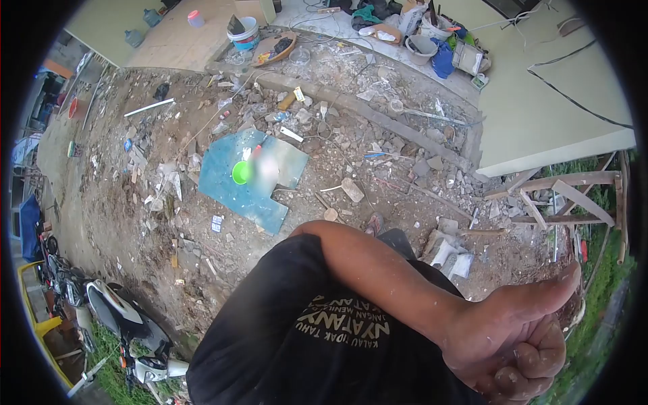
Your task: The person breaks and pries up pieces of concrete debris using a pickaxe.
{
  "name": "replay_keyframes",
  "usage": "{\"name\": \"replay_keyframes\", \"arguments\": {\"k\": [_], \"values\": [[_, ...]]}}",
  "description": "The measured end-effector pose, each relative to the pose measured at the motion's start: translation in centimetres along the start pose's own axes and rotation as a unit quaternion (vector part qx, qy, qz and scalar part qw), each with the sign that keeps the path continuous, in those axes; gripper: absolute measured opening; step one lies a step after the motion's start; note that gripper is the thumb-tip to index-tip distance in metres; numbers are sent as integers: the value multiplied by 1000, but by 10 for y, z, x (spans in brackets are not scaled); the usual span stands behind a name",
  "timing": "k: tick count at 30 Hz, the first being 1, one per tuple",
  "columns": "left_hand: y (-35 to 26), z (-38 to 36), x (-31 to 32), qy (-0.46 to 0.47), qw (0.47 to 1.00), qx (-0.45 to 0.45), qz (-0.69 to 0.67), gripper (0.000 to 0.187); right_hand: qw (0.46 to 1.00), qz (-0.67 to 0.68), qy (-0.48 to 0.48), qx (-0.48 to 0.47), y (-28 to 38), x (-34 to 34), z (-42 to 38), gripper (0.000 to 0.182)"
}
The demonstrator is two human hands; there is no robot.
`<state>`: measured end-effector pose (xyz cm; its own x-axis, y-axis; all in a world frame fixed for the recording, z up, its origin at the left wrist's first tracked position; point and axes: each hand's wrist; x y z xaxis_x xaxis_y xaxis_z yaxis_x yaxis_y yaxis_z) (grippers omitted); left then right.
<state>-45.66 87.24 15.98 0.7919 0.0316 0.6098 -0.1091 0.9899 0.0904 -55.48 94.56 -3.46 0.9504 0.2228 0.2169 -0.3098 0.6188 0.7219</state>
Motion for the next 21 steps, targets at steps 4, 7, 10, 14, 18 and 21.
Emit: {"name": "replay_keyframes", "arguments": {"k": [4, 7, 10, 14, 18, 21], "values": [[-2, 6, -15, 33, 999, -12, 41, 83, 993, -9, -34, -110, 15, 24, 51, 76], [2, 11, -15, -35, 999, -8, 0, 82, 984, 8, -49, -169, 11, 49, 102, 79], [-7, 14, -10, -42, 997, -57, -1, 74, 971, 18, -57, -230, 41, 105, 201, 81], [-2, 10, -33, -14, 997, -64, 37, 81, 947, 8, -63, -316, 55, 126, 269, 85], [1, 10, -35, 15, 999, -51, 5, 83, 917, 8, -60, -394, 47, 101, 231, 89], [7, 12, -29, -36, 997, -68, -1, 82, 893, 20, -54, -446, 57, 60, 140, 92]]}}
Point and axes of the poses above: each hand's wrist, its own z-axis towards the middle knuckle, its own x-axis out of the palm, y = z × x, and after that the axes turned 2 degrees about y, right-handed
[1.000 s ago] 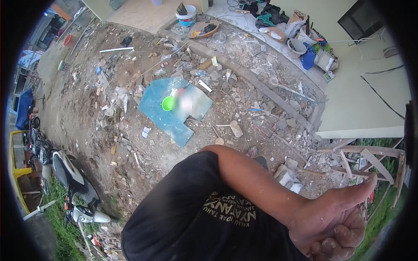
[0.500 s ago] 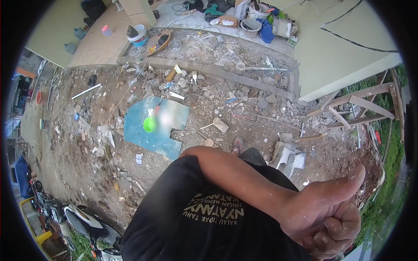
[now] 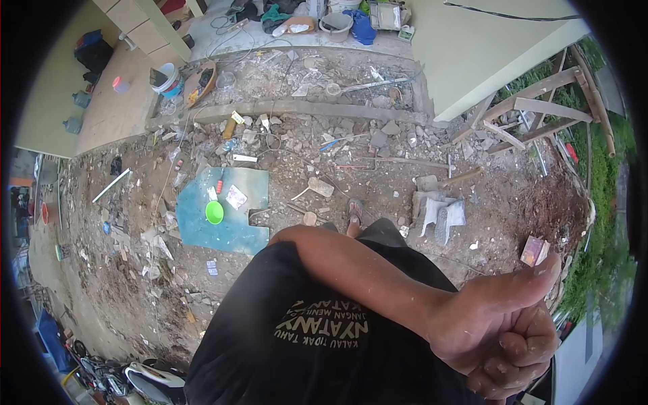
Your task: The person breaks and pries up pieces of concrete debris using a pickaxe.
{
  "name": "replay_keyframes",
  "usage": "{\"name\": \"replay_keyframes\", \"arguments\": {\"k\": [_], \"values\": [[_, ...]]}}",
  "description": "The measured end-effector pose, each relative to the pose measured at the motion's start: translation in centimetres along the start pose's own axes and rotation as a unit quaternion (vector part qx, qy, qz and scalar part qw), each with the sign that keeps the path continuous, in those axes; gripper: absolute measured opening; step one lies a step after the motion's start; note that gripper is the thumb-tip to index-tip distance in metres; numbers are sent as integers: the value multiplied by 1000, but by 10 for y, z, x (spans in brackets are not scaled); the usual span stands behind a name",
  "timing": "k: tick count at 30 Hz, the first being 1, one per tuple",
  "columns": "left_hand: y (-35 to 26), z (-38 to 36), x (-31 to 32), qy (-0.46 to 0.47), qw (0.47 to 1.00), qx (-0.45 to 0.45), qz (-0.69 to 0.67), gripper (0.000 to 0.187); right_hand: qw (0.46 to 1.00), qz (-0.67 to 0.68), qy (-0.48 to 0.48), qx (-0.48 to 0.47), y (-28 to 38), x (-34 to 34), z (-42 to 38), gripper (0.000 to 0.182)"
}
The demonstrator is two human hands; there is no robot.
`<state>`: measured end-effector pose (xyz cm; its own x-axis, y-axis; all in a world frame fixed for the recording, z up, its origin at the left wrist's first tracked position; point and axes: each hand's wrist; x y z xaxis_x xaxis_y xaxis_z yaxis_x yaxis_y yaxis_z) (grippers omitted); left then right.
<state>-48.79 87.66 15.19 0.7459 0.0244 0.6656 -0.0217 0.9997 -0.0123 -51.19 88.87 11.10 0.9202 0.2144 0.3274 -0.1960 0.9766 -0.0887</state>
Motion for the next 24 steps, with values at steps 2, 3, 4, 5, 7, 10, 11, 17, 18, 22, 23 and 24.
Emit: {"name": "replay_keyframes", "arguments": {"k": [2, 3, 4, 5, 7, 10, 11, 17, 18, 22, 23, 24], "values": [[3, 0, 1, -21, 1000, -6, -13, 82, 1000, 5, 1, -21, -6, 9, 11, 93], [6, 0, -1, 21, 999, -2, -37, 81, 999, 5, 12, -45, -14, 10, 16, 91], [7, -1, -3, 63, 996, 2, -62, 81, 997, 6, 23, -70, -16, 11, 19, 90], [6, -1, -5, 65, 996, -2, -66, 81, 997, 0, 26, -72, -7, 10, 18, 90], [1, -2, -8, 101, 995, -15, 5, 78, 995, -30, 43, 88, 9, 14, 19, 91], [6, -1, 13, 85, 990, 33, -104, 76, 984, -50, -33, -169, -16, 20, 10, 90], [7, -3, 11, 84, 990, 32, -107, 76, 984, -53, -33, -169, -15, 17, 11, 90], [-13, -38, -18, -1, 999, -33, 34, 76, 974, -133, 113, 143, 54, -75, -46, 58], [-27, -56, -40, -8, 982, -40, 184, 74, 953, -166, 119, 225, 77, -99, -72, 53], [-71, -183, -134, -375, 489, -140, 775, 47, 796, -285, 91, 526, 161, -173, -185, 34], [-69, -234, -155, -492, 353, -210, 768, 43, 740, -303, 76, 595, 183, -189, -213, 29], [-65, -297, -174, -532, 204, -278, 773, 41, 679, -315, 62, 660, 203, -206, -237, 24]]}}
Point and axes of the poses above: each hand's wrist, its own z-axis towards the middle knuckle, its own x-axis out of the palm, y = z × x, and after that the axes turned 2 degrees about y, right-handed
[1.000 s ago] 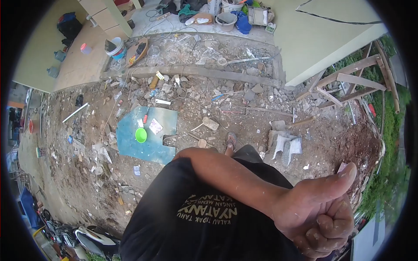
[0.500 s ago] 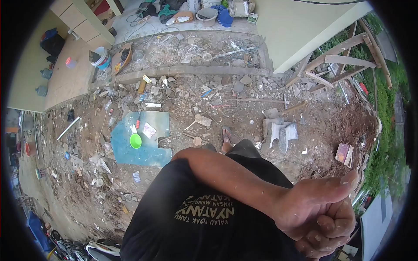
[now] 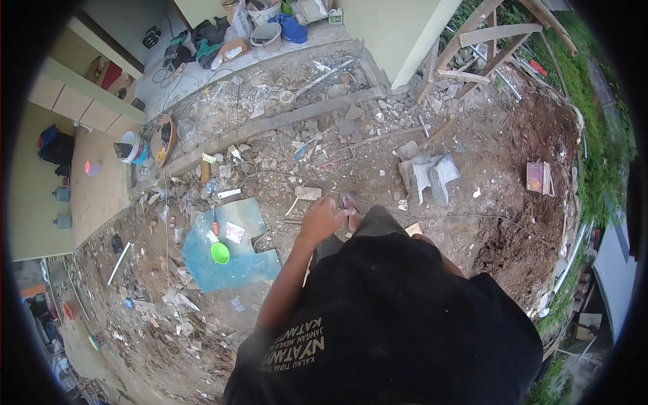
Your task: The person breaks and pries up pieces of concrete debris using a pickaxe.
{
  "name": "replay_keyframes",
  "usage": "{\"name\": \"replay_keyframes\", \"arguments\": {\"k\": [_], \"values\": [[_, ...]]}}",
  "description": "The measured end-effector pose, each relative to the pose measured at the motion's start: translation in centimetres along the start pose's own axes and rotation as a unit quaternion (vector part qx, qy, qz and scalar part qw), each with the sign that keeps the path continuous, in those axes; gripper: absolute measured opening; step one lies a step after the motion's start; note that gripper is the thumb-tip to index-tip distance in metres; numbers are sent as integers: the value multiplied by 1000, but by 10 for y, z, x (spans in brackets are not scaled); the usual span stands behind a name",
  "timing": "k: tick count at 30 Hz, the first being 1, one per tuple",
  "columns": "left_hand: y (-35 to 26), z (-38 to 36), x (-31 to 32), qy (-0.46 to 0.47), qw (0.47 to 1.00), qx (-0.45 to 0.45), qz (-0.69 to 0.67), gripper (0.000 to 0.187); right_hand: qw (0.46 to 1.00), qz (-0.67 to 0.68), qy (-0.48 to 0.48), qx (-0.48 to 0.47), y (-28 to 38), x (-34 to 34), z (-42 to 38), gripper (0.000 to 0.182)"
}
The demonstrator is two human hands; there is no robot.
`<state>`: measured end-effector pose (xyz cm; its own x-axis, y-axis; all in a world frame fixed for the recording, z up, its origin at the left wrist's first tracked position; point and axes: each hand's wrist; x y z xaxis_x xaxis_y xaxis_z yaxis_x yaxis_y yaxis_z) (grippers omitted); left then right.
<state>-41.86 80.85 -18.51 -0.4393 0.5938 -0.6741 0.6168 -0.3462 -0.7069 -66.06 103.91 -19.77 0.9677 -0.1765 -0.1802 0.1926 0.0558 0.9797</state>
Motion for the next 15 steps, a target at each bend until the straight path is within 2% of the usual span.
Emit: {"name": "replay_keyframes", "arguments": {"k": [1, 2, 3, 4, 5, 6, 8, 9, 10, 12, 13, 14, 15], "values": [[70, -13, 29, 27, 996, -77, 40, 41, 996, -12, 8, 89, -83, -19, -42, 19], [136, -35, 52, 97, 979, -165, 72, 46, 984, -22, 19, 177, -152, -40, -77, 14], [196, -72, 75, 60, 966, -249, 30, 48, 976, -26, 65, 205, -176, -52, -87, 23], [313, -116, 131, 75, 876, -449, -160, 48, 976, -23, 58, 206, -174, -50, -89, 23], [280, -158, 111, -144, 648, -656, -360, 45, 975, -27, 57, 214, -176, -49, -94, 21], [318, -200, 111, -198, 546, -705, -408, 43, 973, -34, 59, 220, -175, -53, -94, 20], [317, -242, 93, -362, 408, -654, -524, 30, 971, -50, 69, 225, -179, -64, -80, 18], [318, -257, 84, -324, 440, -610, -574, 24, 968, -54, 77, 231, -180, -64, -78, 17], [319, -263, 83, -327, 437, -611, -573, 24, 966, -59, 86, 237, -181, -63, -76, 15], [310, -277, 72, -157, 617, -544, -546, 25, 960, -67, 107, 251, -183, -61, -76, 13], [294, -268, 66, -127, 669, -552, -480, 29, 957, -73, 117, 257, -184, -62, -74, 12], [290, -257, 71, -131, 667, -553, -482, 29, 954, -79, 127, 260, -185, -62, -69, 11], [289, -247, 75, -211, 612, -538, -540, 28, 951, -84, 137, 264, -185, -62, -66, 10]]}}
Point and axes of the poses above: each hand's wrist, its own z-axis towards the middle knuckle, its own x-axis out of the palm, y = z × x, and after that the axes turned 2 degrees about y, right-handed
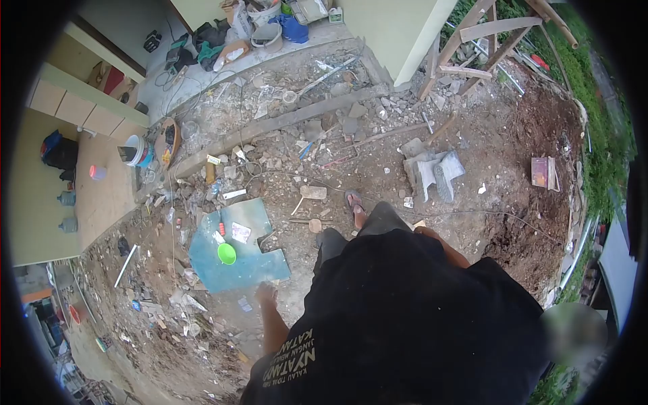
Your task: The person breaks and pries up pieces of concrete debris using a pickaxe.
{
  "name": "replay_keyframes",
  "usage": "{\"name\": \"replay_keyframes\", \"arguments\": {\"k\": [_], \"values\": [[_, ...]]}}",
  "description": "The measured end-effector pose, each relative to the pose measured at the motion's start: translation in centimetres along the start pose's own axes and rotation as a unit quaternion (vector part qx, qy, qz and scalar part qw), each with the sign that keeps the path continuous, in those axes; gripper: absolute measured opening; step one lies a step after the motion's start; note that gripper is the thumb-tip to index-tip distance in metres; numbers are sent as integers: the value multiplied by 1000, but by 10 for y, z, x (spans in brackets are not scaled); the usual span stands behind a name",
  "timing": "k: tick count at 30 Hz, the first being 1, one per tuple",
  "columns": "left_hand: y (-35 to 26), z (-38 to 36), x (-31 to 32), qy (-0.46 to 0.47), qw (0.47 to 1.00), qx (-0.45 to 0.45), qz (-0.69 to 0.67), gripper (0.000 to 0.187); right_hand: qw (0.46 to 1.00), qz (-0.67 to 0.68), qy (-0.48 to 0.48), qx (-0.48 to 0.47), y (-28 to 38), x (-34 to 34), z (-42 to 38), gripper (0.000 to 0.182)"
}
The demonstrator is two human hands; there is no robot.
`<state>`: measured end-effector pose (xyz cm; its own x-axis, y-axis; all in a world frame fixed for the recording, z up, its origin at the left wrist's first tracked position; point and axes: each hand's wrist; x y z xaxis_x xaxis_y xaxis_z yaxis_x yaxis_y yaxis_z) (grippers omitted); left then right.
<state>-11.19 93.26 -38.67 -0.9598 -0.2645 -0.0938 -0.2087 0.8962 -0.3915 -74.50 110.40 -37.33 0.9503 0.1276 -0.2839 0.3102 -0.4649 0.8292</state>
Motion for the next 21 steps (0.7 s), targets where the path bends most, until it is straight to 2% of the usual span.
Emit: {"name": "replay_keyframes", "arguments": {"k": [1, 3, 4, 6, 7, 9, 10, 12, 13, 15, 19, 20, 21], "values": [[-1, 2, 12, -21, 994, 11, -111, 28, 1000, -8, 8, 4, 1, 0, 4, 9], [-4, -3, 52, -34, 989, 25, -143, 27, 999, -24, 25, 12, 4, 0, 11, 8], [-9, -11, 75, -25, 992, 24, -121, 28, 999, -26, 30, 9, 13, 0, 11, 8], [-9, -11, 109, 21, 998, 36, -48, 29, 995, -85, -7, -60, 48, -1, 3, 6], [-6, -3, 122, 57, 997, 49, 2, 30, 994, -87, -1, -63, 58, -2, 1, 6], [-12, -28, 151, 72, 992, 66, 76, 24, 995, -87, 17, -55, 70, -3, 0, 9], [-12, -26, 157, 68, 993, 65, 71, 24, 994, -88, 23, -56, 71, 1, 0, 9], [-10, -24, 161, 104, 980, 101, 138, 20, 990, 139, -33, 0, 72, 9, -4, 14], [-11, -24, 159, 101, 981, 100, 133, 20, 990, 136, -27, -1, 61, 9, -3, 14], [-14, -25, 150, 99, 986, 88, 104, 16, 990, -11, -23, -137, 37, 6, 4, 14], [-16, -5, 112, 72, 994, 61, 50, 11, 991, 1, 11, -134, 7, 0, 11, 15], [-13, 12, 95, 74, 994, 58, 50, 11, 991, 8, 13, -135, 3, 0, 12, 17], [-9, 30, 76, 108, 993, 43, -8, 12, 991, 15, 16, -136, 1, 1, 11, 18]]}}
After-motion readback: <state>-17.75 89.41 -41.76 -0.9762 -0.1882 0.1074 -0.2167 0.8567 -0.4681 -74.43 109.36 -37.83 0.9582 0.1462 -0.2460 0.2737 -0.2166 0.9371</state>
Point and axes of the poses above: each hand's wrist, its own z-axis towards the middle knuckle, its own x-axis out of the palm, y = z × x, and after that the axes turned 2 degrees about y, right-handed
